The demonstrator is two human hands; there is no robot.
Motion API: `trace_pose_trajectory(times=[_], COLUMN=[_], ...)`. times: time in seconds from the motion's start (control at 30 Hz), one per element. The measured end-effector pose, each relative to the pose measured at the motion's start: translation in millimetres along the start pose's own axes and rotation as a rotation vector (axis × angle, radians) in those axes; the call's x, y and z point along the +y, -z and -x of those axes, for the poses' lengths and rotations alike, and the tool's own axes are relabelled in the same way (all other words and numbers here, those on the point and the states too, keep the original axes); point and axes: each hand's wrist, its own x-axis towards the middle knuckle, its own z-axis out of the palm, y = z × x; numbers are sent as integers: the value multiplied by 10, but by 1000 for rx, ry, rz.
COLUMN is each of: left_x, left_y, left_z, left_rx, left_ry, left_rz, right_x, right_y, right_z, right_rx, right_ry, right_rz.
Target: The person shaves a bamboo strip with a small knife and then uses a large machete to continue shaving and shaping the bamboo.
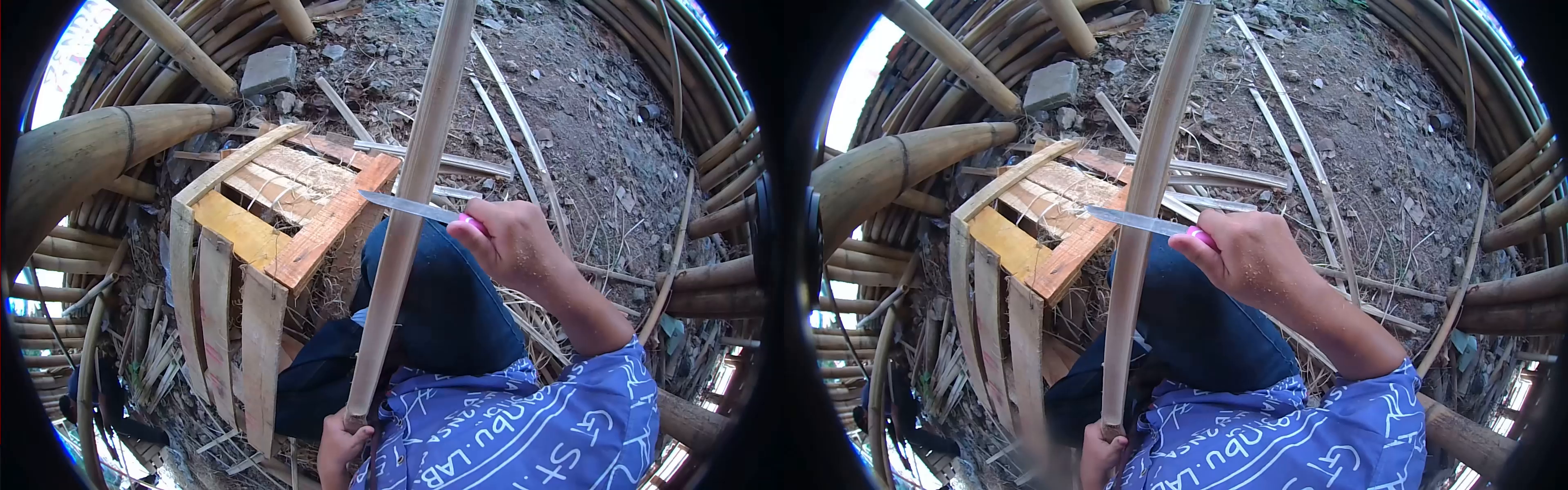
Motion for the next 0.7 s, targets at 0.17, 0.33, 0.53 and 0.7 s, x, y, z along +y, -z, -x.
trace_pose_trajectory(times=[0.17, 0.33, 0.53, 0.7], left_x=[79, 166, 238, 136], left_y=[5, -98, -136, -208], left_z=[-16, -55, -53, 20], left_rx=[96, 323, 364, 341], left_ry=[43, -153, -351, -336], left_rz=[-176, -581, -678, -718], right_x=[-69, -71, -54, 11], right_y=[26, 22, 1, 43], right_z=[-36, 4, 41, -6], right_rx=[52, 75, 102, 38], right_ry=[58, 63, 46, 98], right_rz=[0, 31, 106, 233])
